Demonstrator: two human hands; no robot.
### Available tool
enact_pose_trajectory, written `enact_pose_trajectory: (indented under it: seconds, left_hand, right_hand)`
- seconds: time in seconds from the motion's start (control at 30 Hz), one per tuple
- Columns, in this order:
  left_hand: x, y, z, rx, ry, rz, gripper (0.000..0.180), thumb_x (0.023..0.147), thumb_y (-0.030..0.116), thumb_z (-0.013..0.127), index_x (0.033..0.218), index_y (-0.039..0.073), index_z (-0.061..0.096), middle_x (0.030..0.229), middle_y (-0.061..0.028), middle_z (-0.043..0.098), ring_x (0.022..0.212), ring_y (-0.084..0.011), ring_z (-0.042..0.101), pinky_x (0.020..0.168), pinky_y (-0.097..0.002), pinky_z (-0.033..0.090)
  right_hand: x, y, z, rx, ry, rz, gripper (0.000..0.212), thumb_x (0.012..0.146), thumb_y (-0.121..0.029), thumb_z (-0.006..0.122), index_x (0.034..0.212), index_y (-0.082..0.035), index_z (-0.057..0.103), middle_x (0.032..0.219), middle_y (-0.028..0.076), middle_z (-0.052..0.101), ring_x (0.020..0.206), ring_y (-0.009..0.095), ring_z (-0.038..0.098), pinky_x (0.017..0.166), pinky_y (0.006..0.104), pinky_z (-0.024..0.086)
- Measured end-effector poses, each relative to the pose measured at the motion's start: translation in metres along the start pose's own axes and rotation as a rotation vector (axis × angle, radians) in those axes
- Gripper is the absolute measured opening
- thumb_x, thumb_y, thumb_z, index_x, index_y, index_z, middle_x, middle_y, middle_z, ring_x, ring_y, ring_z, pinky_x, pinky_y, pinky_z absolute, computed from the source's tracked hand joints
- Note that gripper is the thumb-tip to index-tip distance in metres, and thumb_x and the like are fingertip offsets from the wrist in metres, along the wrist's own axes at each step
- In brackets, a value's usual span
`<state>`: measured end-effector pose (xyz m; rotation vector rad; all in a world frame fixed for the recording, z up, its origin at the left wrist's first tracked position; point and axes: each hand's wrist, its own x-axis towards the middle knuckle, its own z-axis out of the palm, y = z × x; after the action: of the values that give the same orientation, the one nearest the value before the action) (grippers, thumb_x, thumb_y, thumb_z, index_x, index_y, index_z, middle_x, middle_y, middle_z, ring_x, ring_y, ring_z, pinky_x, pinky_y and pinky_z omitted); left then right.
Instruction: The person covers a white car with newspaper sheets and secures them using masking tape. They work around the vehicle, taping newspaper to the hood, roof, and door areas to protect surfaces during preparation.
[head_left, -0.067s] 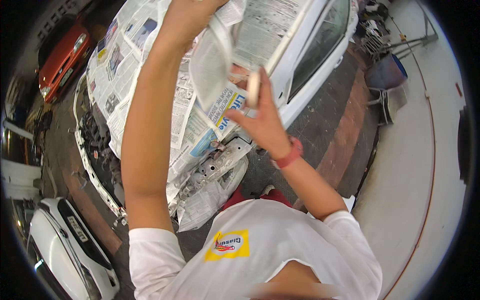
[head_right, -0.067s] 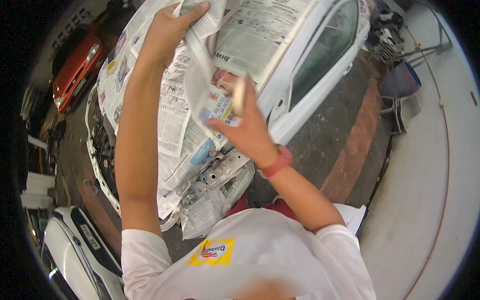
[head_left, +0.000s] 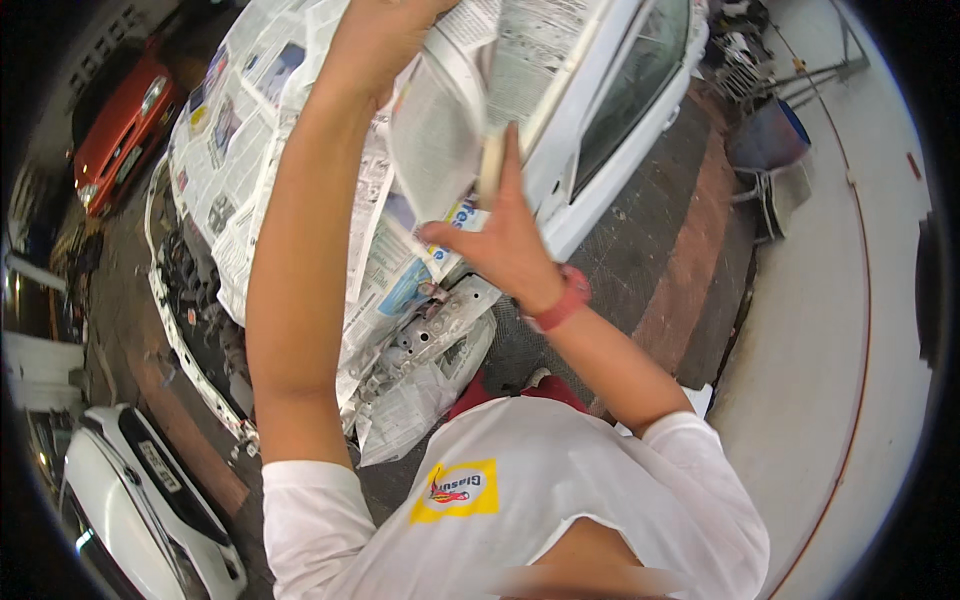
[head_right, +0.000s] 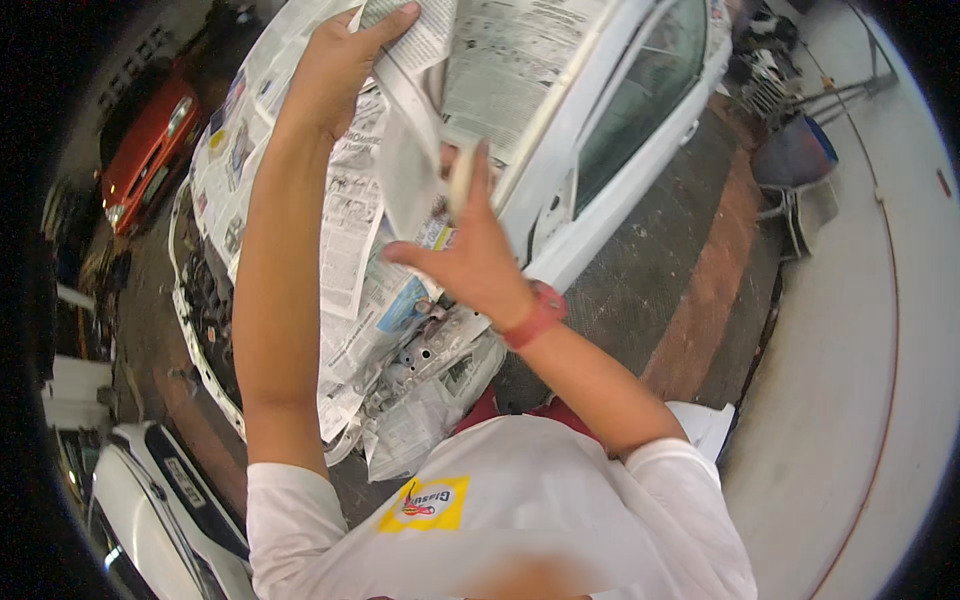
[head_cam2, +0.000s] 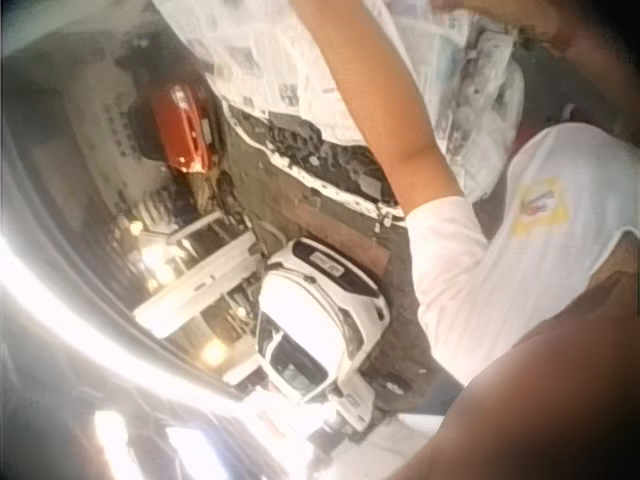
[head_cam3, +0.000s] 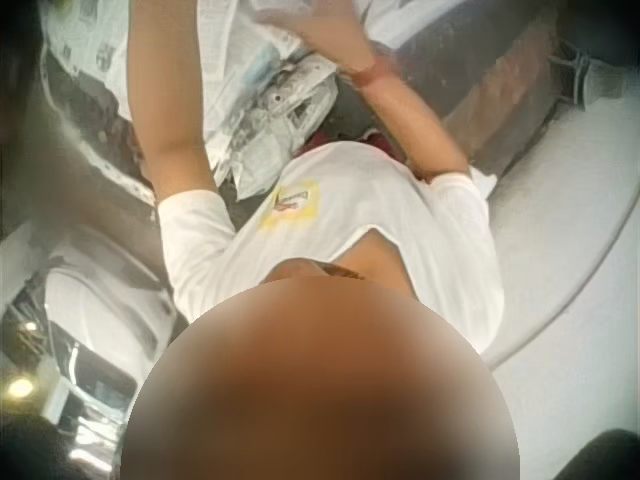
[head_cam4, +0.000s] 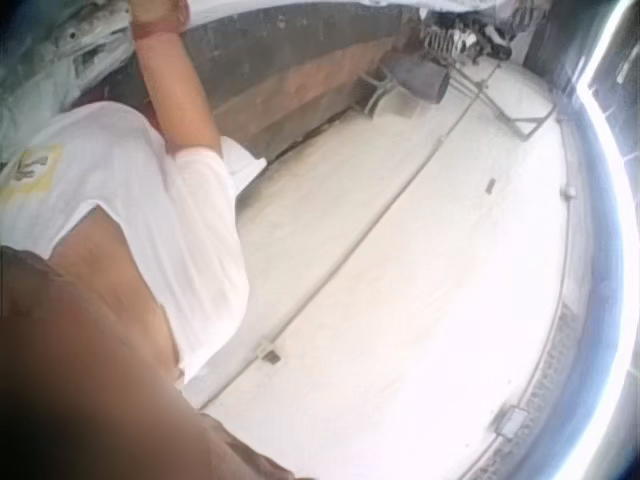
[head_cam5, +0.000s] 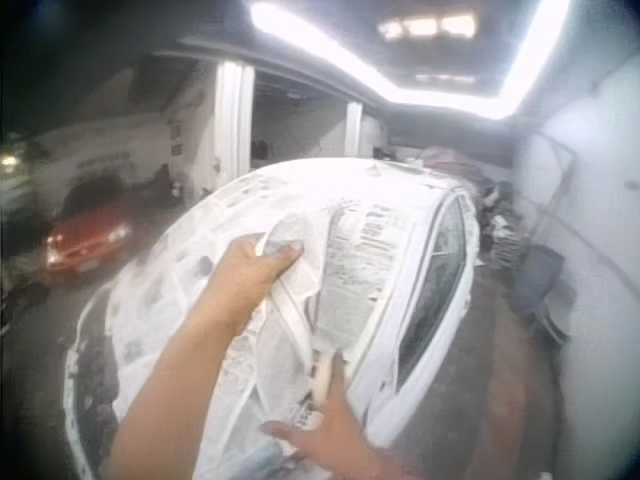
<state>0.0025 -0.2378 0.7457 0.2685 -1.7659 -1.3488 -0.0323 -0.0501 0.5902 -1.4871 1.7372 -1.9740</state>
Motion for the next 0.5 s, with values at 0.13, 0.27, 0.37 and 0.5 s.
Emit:
enact_pose_trajectory:
  seconds: [0.13,0.27,0.37,0.5]
  left_hand:
    - [-0.014,0.007,0.032,-0.287,-0.136,-0.107,0.046,0.101,0.020,0.071,0.143,0.000,0.068,0.124,-0.0176,0.078,0.112,-0.0253,0.074,0.101,-0.0406,0.055]
    - [-0.065,0.007,0.025,-0.378,-0.191,0.102,0.065,0.098,0.028,0.077,0.152,-0.004,0.058,0.142,-0.0221,0.071,0.129,-0.0290,0.069,0.112,-0.0427,0.052]
    - [-0.135,-0.008,0.019,0.469,-0.233,0.371,0.110,0.080,0.045,0.094,0.168,0.002,0.041,0.165,-0.0217,0.054,0.154,-0.0383,0.050,0.125,-0.0520,0.041]
    - [-0.225,-0.072,0.048,0.831,-0.228,0.300,0.110,0.070,0.039,0.100,0.162,0.004,0.050,0.168,-0.0226,0.046,0.149,-0.0402,0.050,0.121,-0.0539,0.042]
  right_hand:
    - [0.016,0.012,0.016,0.001,0.204,0.071,0.071,0.095,-0.017,0.088,0.151,0.007,0.053,0.133,0.015,0.070,0.123,0.022,0.066,0.102,0.0362,0.055]
    - [0.016,0.012,-0.033,0.219,0.482,0.300,0.033,0.106,-0.013,0.075,0.133,0.006,0.069,0.107,0.007,0.076,0.099,0.015,0.069,0.089,0.0295,0.055]
    - [0.004,-0.015,-0.088,0.286,0.588,0.209,0.018,0.106,0.000,0.068,0.122,0.001,0.076,0.097,-0.002,0.074,0.083,0.003,0.061,0.069,0.0227,0.048]
    - [-0.036,-0.068,-0.131,-0.028,0.383,0.056,0.012,0.090,0.003,0.074,0.101,0.000,0.072,0.085,0.004,0.072,0.079,0.006,0.061,0.068,0.0286,0.049]
